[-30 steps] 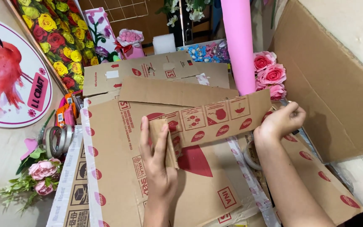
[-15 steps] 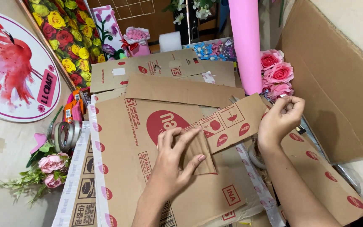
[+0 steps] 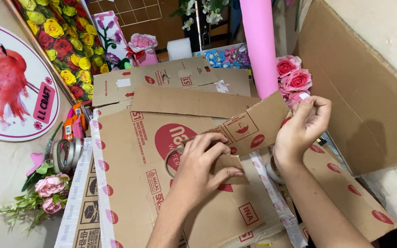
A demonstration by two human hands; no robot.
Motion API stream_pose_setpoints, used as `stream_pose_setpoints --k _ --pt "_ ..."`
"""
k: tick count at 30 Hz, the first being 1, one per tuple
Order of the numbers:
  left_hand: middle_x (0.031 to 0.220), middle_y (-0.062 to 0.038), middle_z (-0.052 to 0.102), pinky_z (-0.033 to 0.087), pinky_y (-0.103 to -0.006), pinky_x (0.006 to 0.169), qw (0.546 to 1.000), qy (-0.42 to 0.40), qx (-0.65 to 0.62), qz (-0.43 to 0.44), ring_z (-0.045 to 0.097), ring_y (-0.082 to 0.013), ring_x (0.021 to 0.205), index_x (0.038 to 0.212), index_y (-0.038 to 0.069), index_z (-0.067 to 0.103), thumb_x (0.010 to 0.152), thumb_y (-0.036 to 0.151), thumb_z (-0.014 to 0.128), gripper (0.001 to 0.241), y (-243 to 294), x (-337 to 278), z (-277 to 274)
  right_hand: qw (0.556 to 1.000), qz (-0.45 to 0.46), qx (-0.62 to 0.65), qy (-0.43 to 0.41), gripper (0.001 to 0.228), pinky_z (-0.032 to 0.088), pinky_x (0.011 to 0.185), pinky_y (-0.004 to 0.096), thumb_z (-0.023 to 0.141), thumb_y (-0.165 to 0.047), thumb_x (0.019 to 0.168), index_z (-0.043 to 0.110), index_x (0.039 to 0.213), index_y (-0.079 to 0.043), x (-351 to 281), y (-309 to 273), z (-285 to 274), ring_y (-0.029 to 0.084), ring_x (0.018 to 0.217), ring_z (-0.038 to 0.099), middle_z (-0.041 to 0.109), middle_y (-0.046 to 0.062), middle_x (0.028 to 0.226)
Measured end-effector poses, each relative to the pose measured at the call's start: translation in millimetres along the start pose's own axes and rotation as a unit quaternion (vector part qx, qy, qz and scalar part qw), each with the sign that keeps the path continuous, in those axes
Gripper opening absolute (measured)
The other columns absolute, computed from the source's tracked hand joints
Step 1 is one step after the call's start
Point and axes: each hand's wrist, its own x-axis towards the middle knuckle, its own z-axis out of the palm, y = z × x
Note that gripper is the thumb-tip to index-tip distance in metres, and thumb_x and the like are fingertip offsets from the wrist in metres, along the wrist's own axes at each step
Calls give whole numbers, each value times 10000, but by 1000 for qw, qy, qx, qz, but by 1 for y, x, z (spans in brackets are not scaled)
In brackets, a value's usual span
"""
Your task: The person rolls a strip of cardboard into a cylindrical shape and secures it with clear adhesive tape. They then flatten the cylinder and use scissors to cut the cardboard strip.
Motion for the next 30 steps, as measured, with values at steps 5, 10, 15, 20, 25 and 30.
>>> stream_pose_setpoints --k 5,10,15,20,25,30 --pt "1181 -18 711 447 -389 900 1000 -11 20 16 630 -230 1077 1040 93 667 854 424 765 392 -3 -3 -17 994 93 -49 -29 148 461 689 256 482 -65 1119 507 978 -100 32 34 -26 91 685 513 529 10 739" --pt "932 -45 751 516 -340 770 999 30 -43 0 676 -225 839 944 89 617 865 41 677 110 -11 -27 -22 905 207 -253 -274 139 516 696 262 625 -154 1065 722 1011 -69 54 68 -87 117 650 622 687 44 733" --pt "1019 -17 741 429 -380 856 999 -22 30 10 655 -238 942 998 113 618 858 154 702 168 -9 -30 10 863 246 -292 -332 175 518 659 267 682 -212 1008 775 1058 -72 49 69 -114 129 618 626 731 68 790" --pt "1243 -59 683 293 -565 1055 975 -201 79 -54 566 -289 1152 1259 137 672 800 832 535 844 17 -13 24 882 270 -221 -318 156 538 622 267 693 -138 986 760 1031 -5 38 51 -128 156 614 644 729 109 762" --pt "935 -7 787 613 -278 725 984 -91 -112 -104 751 -131 761 966 118 722 913 353 713 241 36 7 52 888 284 -184 -311 180 532 661 238 708 -153 957 774 1040 -8 20 7 -132 120 657 622 712 78 768" --pt "984 55 763 543 -281 768 942 -81 -183 -268 659 -79 809 1120 195 753 881 391 722 311 57 40 74 911 254 -110 -306 124 513 562 240 699 -106 958 757 975 2 -4 -17 -133 109 616 592 663 58 706"
